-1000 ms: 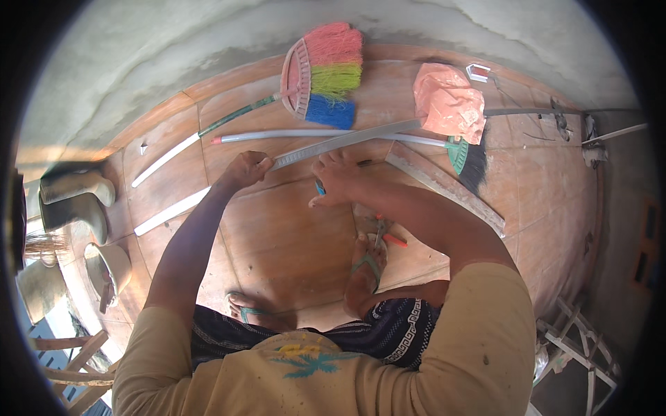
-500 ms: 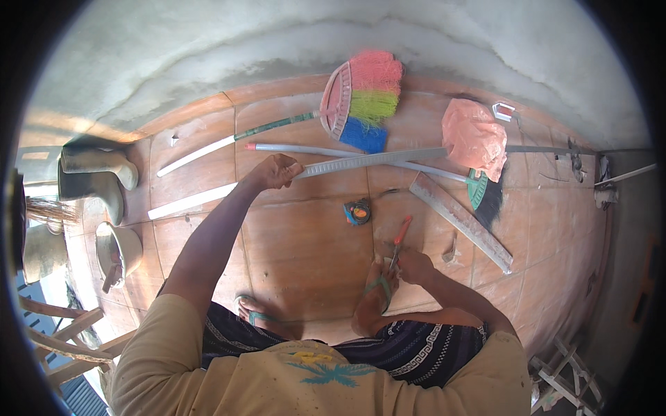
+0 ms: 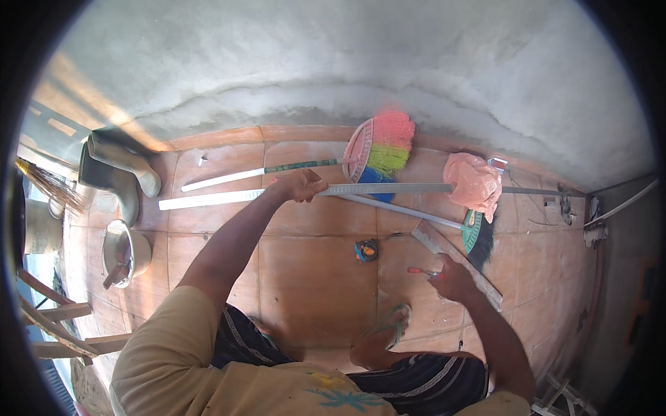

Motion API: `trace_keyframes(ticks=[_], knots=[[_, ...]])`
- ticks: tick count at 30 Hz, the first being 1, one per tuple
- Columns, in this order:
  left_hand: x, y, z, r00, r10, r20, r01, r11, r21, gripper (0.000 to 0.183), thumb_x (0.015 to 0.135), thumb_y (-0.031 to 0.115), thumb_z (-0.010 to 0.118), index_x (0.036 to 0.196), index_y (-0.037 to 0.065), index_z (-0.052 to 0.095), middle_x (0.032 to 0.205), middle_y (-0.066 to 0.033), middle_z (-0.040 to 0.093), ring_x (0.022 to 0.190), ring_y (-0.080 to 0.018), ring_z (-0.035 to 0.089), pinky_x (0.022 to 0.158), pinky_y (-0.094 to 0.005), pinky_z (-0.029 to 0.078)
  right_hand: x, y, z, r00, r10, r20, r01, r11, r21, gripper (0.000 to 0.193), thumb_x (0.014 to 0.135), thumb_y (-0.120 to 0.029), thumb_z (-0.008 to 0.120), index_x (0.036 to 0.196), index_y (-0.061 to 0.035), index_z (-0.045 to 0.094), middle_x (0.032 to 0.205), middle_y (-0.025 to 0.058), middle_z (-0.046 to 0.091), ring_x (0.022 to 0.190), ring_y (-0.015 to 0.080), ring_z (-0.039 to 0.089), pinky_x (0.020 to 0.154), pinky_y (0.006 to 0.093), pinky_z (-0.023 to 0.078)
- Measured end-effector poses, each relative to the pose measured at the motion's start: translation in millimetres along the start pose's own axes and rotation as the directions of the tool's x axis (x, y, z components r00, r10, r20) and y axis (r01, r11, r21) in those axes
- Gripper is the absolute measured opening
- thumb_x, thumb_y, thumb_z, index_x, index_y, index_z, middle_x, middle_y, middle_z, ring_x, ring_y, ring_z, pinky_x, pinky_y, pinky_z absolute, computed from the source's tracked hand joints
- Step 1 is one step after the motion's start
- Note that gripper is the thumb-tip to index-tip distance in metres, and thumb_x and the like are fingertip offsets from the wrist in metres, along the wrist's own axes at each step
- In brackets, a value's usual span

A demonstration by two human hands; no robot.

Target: The person measures a metal strip against a concrete pillar, marks it, and then cuts it to size using pliers. They repeat the process to cut another piece and fit it into the corner of the pillar.

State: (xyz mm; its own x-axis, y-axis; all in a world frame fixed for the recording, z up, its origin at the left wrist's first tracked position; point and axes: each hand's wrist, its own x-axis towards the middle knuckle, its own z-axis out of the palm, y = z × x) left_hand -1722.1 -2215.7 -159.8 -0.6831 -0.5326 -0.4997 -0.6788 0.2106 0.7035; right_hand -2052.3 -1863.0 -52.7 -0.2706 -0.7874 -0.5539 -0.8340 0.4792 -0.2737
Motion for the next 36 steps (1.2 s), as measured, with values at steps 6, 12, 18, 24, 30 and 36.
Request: trace_keyframes(ticks=[6,12,18,24,30,36], knots=[[-23.1,39.4,-42.1,0.996,0.068,-0.054,-0.062,0.993,0.099,0.060,0.100,0.055,0.049,0.093,0.001,0.072,0.072,-0.0104,0.072,0.060,-0.0189,0.066,0.063,-0.0375,0.057,-93.6,-130.8,-152.2,0.694,-0.169,0.700,0.110,0.985,0.129,0.041,0.095,-0.034,0.074,0.122,-0.0033,0.074,0.098,0.0070,0.078,0.092,0.0131,0.069,0.085,0.0328,0.053],[-56.8,47.9,-66.4,0.975,0.170,-0.147,-0.142,0.973,0.180,0.063,0.101,0.058,0.050,0.090,-0.001,0.071,0.070,-0.0127,0.070,0.068,-0.0252,0.069,0.068,-0.0423,0.057,-110.1,-133.8,-90.9,0.385,-0.260,0.886,-0.092,0.944,0.317,0.050,0.096,-0.032,0.075,0.136,-0.0024,0.066,0.110,0.0064,0.077,0.098,0.0143,0.067,0.089,0.0290,0.050],[-103.2,32.5,-55.3,0.977,0.124,-0.174,-0.094,0.981,0.170,0.059,0.102,0.054,0.053,0.090,-0.001,0.070,0.071,-0.0166,0.069,0.075,-0.0331,0.070,0.072,-0.0467,0.056,-154.6,-157.3,-34.4,0.545,-0.677,0.495,-0.167,0.491,0.855,0.036,0.095,-0.032,0.076,0.107,0.0019,0.074,0.121,0.0169,0.071,0.116,0.0192,0.065,0.100,0.0294,0.047],[-111.3,31.9,-38.2,0.972,0.123,-0.198,-0.074,0.968,0.239,0.053,0.101,0.055,0.053,0.102,0.005,0.072,0.081,-0.0222,0.071,0.084,-0.0412,0.071,0.075,-0.0494,0.056,-137.1,-169.5,-8.2,0.742,-0.653,0.151,-0.234,-0.042,0.971,0.051,0.106,-0.031,0.059,0.144,0.0028,0.053,0.108,0.0118,0.068,0.118,0.0236,0.065,0.104,0.0377,0.048],[-120.3,49.5,-36.1,0.949,0.151,-0.278,-0.035,0.924,0.381,0.050,0.100,0.054,0.054,0.111,0.010,0.073,0.089,-0.0228,0.072,0.088,-0.0439,0.071,0.078,-0.0504,0.056,-38.7,-246.3,10.9,0.983,-0.162,0.081,0.032,0.598,0.801,0.050,0.102,-0.026,0.059,0.142,0.0019,0.051,0.090,0.0113,0.064,0.086,0.0204,0.068,0.073,0.0367,0.053],[-125.9,55.6,-29.9,0.937,0.172,-0.303,-0.027,0.903,0.428,0.046,0.100,0.053,0.055,0.112,0.012,0.073,0.092,-0.0220,0.074,0.089,-0.0433,0.072,0.079,-0.0512,0.057,25.8,-265.0,54.7,0.973,-0.004,0.232,-0.193,0.544,0.817,0.028,0.102,-0.027,0.057,0.122,-0.0081,0.056,0.070,0.0047,0.054,0.047,0.0164,0.049,0.042,0.0351,0.040]])
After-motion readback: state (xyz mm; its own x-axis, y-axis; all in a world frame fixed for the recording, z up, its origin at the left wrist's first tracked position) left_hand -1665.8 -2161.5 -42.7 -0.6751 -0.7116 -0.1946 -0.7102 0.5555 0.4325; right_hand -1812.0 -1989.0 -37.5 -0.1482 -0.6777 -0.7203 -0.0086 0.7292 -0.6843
